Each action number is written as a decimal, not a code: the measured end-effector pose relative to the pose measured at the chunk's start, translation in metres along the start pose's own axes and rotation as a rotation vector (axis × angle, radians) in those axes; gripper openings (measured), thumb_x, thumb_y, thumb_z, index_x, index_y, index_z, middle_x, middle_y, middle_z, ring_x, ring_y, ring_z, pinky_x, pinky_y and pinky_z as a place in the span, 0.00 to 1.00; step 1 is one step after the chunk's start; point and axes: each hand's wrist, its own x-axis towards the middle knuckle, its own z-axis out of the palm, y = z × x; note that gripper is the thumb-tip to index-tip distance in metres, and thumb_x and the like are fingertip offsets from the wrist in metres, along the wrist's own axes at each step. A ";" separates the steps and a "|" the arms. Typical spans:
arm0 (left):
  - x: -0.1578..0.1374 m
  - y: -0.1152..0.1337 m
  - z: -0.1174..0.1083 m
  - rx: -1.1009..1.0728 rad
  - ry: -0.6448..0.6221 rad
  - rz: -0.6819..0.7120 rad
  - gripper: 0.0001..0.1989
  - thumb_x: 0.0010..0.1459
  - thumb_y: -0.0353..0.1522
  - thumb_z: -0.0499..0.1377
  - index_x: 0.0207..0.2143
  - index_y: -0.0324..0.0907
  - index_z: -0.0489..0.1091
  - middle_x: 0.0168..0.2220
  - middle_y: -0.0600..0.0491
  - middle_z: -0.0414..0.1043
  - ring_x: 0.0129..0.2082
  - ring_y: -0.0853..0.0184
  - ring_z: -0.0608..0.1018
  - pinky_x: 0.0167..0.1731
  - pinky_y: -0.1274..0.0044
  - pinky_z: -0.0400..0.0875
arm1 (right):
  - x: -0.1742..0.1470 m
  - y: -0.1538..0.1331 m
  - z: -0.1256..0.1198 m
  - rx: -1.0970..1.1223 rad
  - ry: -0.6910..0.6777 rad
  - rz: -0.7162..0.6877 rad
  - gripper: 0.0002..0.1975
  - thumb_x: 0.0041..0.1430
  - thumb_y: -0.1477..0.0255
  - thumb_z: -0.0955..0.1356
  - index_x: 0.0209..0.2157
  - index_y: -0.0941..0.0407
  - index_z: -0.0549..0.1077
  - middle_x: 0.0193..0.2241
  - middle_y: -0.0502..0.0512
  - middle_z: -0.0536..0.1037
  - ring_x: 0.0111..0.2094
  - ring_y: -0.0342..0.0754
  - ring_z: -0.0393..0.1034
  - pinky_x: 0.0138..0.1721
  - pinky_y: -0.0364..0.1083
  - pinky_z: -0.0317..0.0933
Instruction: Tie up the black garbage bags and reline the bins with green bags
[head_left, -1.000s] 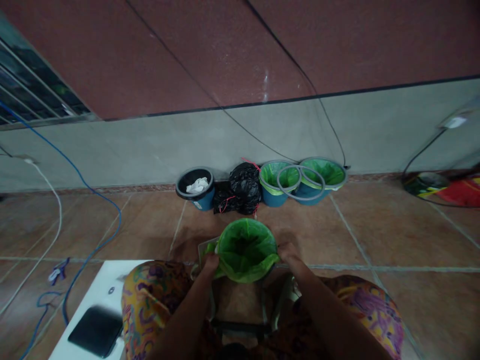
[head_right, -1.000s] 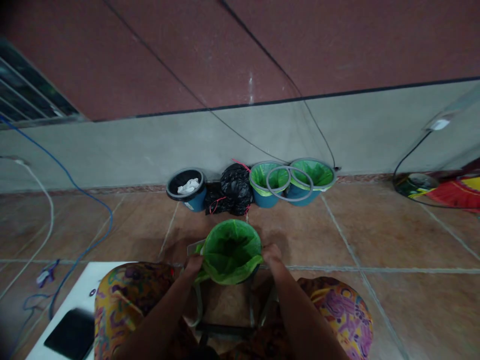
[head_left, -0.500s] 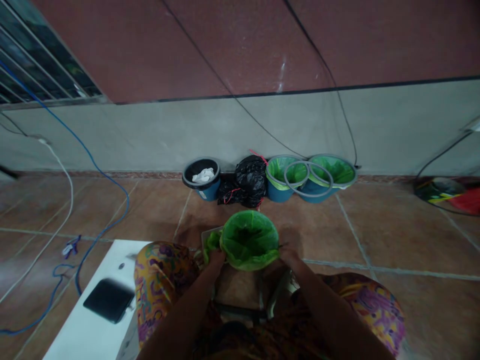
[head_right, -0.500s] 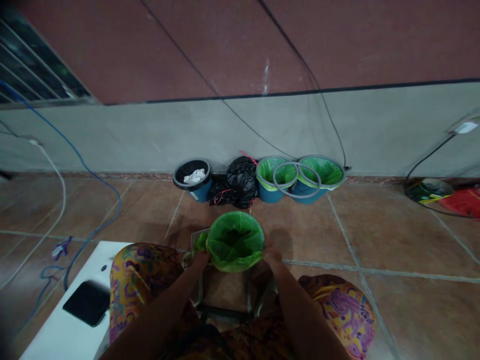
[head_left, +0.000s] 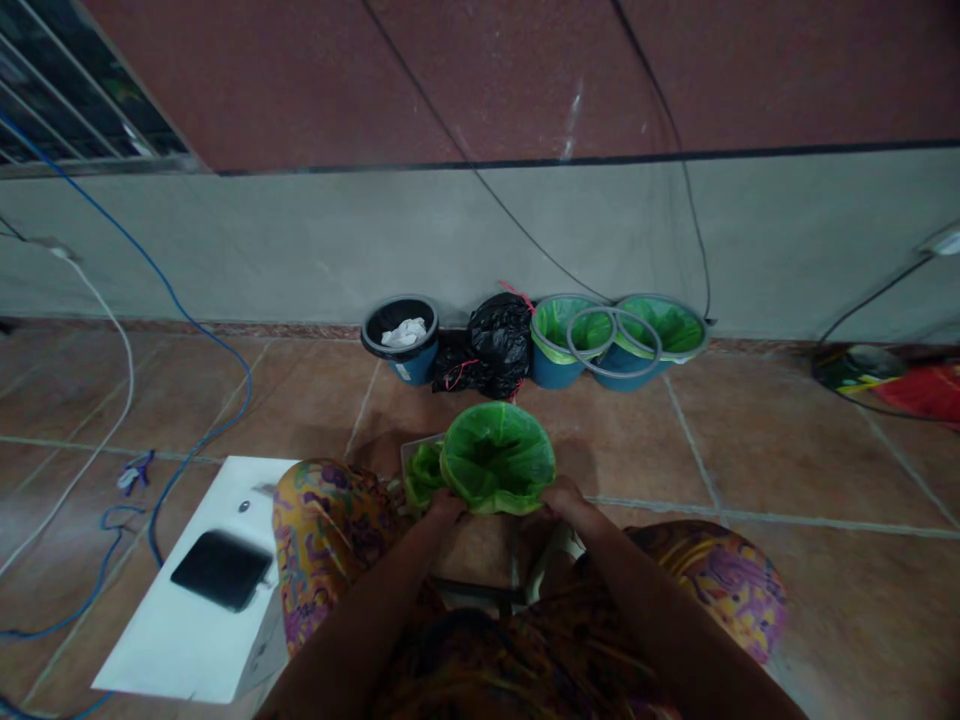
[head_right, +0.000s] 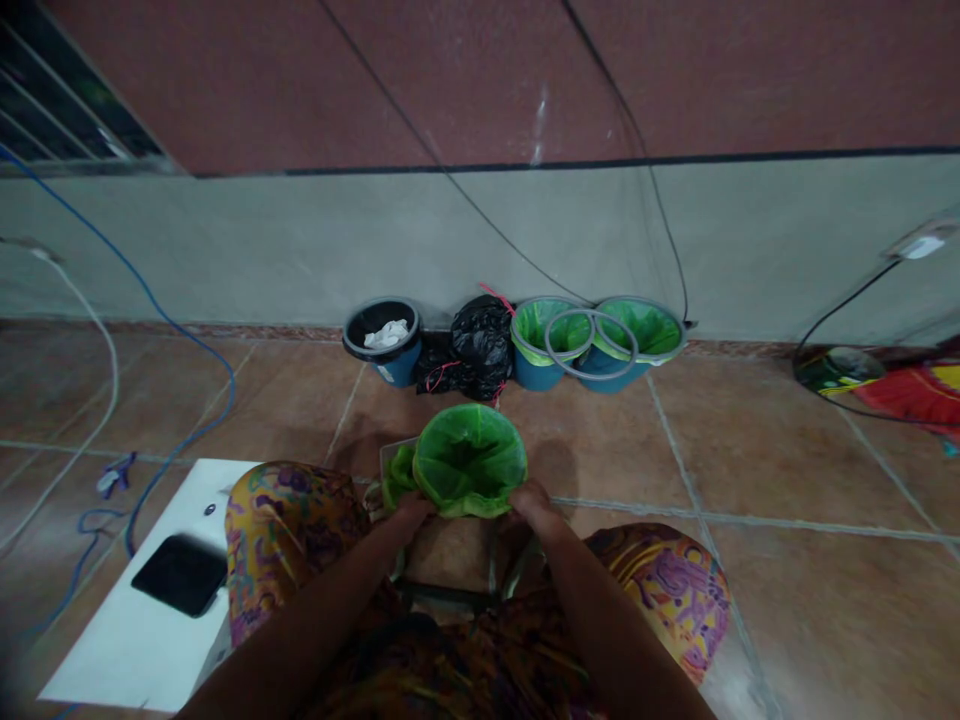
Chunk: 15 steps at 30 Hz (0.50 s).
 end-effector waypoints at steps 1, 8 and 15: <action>-0.001 0.001 0.000 0.023 -0.002 -0.003 0.04 0.46 0.21 0.59 0.25 0.37 0.70 0.20 0.55 0.67 0.26 0.66 0.74 0.29 0.75 0.69 | -0.001 0.001 0.000 -0.034 -0.003 -0.012 0.06 0.46 0.76 0.71 0.20 0.59 0.71 0.13 0.49 0.69 0.20 0.44 0.69 0.22 0.40 0.63; -0.009 0.009 -0.005 0.163 0.032 0.136 0.10 0.45 0.24 0.64 0.34 0.35 0.76 0.33 0.47 0.78 0.41 0.55 0.78 0.40 0.71 0.72 | -0.003 0.006 -0.005 -0.268 0.045 -0.179 0.04 0.44 0.80 0.71 0.21 0.59 0.77 0.25 0.55 0.79 0.37 0.52 0.75 0.34 0.41 0.62; -0.009 0.006 -0.001 0.200 0.059 0.227 0.13 0.52 0.30 0.64 0.40 0.35 0.77 0.40 0.42 0.79 0.43 0.56 0.79 0.37 0.73 0.72 | -0.002 0.006 0.002 -0.360 0.109 -0.240 0.13 0.61 0.72 0.64 0.39 0.59 0.80 0.42 0.62 0.81 0.46 0.52 0.73 0.39 0.41 0.61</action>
